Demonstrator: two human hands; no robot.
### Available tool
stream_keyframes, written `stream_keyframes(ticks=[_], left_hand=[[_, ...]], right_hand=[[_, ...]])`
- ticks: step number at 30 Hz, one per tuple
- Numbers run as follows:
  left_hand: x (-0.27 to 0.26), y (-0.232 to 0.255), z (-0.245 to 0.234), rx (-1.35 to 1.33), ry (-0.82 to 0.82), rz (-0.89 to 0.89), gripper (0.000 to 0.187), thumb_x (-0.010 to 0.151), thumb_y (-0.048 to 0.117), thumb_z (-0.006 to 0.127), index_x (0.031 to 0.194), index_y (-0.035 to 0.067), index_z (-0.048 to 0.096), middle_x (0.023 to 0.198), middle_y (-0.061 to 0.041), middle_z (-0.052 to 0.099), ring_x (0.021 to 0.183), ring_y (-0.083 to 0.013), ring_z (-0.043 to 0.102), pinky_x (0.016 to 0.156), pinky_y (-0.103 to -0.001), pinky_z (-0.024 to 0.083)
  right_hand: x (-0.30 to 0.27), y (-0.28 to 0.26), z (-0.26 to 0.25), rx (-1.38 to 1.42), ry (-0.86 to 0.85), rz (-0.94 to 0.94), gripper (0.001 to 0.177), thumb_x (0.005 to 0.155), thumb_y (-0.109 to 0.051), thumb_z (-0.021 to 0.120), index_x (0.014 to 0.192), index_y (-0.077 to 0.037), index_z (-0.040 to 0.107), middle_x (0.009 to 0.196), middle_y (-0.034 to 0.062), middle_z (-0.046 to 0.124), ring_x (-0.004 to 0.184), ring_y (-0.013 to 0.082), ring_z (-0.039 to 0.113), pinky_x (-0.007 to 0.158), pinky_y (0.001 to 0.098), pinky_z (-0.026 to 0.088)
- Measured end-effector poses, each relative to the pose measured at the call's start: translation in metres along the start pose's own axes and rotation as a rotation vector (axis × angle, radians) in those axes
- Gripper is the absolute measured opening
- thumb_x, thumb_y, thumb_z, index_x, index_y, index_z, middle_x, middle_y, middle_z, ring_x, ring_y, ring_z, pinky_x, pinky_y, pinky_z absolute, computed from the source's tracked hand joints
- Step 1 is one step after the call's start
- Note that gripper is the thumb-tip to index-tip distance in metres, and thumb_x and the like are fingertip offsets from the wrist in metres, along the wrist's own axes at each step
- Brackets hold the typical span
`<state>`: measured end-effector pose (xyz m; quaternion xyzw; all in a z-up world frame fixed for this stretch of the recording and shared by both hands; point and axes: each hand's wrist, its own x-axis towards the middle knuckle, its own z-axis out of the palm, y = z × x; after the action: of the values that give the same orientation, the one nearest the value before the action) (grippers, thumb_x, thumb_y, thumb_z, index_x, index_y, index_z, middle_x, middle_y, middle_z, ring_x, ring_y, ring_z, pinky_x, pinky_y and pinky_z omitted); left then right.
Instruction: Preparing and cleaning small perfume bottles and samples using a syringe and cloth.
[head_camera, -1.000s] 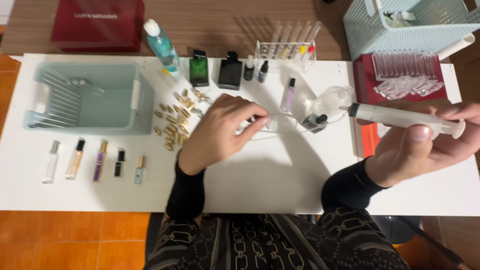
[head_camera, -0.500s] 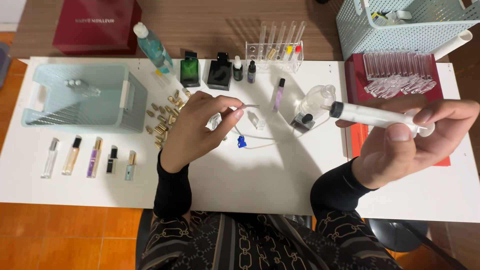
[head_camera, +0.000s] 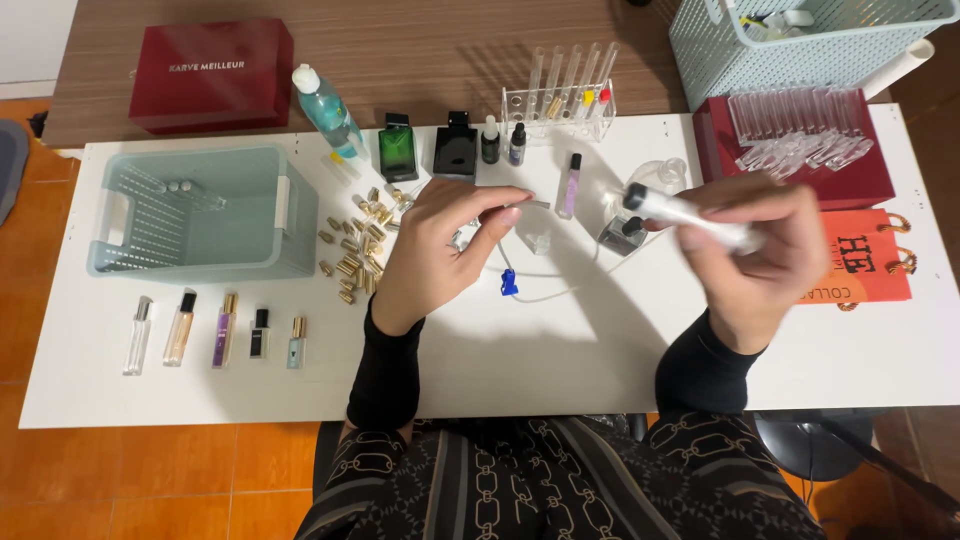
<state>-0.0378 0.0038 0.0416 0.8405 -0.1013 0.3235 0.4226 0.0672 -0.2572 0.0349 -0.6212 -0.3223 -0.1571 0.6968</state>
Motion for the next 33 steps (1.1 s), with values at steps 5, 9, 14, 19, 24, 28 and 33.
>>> stream_keyframes(ticks=[5,9,14,19,24,28,33], left_hand=[[-0.002,-0.015,0.004,-0.023,0.030,-0.010,0.012,0.100,0.013,0.077,0.109,0.009,0.072,0.091,-0.003,0.072,0.084,-0.0195,0.065,0.083,-0.033,0.050],[0.002,-0.017,0.006,-0.013,0.035,0.020,0.015,0.098,0.011,0.078,0.112,0.009,0.075,0.084,-0.003,0.068,0.076,-0.0190,0.058,0.082,-0.033,0.047],[0.006,-0.011,0.009,-0.038,0.035,0.013,0.012,0.100,0.008,0.074,0.112,0.010,0.075,0.089,-0.003,0.069,0.081,-0.0182,0.061,0.083,-0.032,0.048],[0.005,-0.012,0.017,-0.098,0.056,-0.042,0.009,0.101,0.008,0.074,0.110,0.008,0.073,0.097,-0.003,0.069,0.087,-0.0183,0.062,0.080,-0.030,0.051],[0.002,-0.017,0.025,-0.090,0.069,-0.033,0.009,0.098,0.007,0.078,0.105,0.008,0.073,0.091,-0.002,0.068,0.082,-0.0180,0.060,0.077,-0.031,0.049],[0.003,-0.017,0.025,-0.058,0.082,-0.030,0.009,0.097,0.007,0.078,0.105,0.008,0.074,0.088,-0.002,0.067,0.081,-0.0180,0.059,0.076,-0.031,0.048],[0.007,-0.016,0.027,-0.036,0.114,-0.048,0.009,0.097,0.008,0.078,0.105,0.010,0.075,0.086,-0.003,0.064,0.080,-0.0189,0.056,0.074,-0.031,0.047]], right_hand=[[0.005,0.006,0.001,-0.132,-0.265,-0.037,0.035,0.100,-0.008,0.084,0.111,0.001,0.052,0.110,0.0158,0.066,0.099,0.0166,0.066,0.089,0.0266,0.054],[0.010,0.003,0.004,-0.371,-0.365,-0.165,0.030,0.097,-0.008,0.081,0.122,0.003,0.068,0.109,0.0140,0.069,0.097,0.0200,0.066,0.085,0.0286,0.053],[0.011,0.005,0.012,-0.422,-0.391,-0.116,0.023,0.099,-0.004,0.078,0.121,0.000,0.073,0.102,0.0101,0.068,0.089,0.0171,0.066,0.077,0.0266,0.053],[0.014,0.000,0.015,-0.413,-0.415,-0.166,0.032,0.092,-0.009,0.086,0.118,0.001,0.069,0.110,0.0099,0.069,0.090,0.0184,0.066,0.076,0.0272,0.052],[0.015,-0.009,0.017,-0.482,-0.398,-0.125,0.033,0.088,-0.010,0.088,0.118,-0.003,0.076,0.098,0.0082,0.065,0.083,0.0162,0.062,0.068,0.0269,0.046],[0.018,-0.008,0.017,-0.497,-0.429,-0.122,0.034,0.090,-0.011,0.087,0.121,-0.004,0.076,0.090,0.0058,0.064,0.075,0.0133,0.060,0.066,0.0270,0.045],[0.021,-0.008,0.020,-0.526,-0.450,-0.087,0.034,0.088,-0.012,0.087,0.120,-0.005,0.077,0.075,0.0048,0.054,0.065,0.0138,0.051,0.061,0.0313,0.040]])
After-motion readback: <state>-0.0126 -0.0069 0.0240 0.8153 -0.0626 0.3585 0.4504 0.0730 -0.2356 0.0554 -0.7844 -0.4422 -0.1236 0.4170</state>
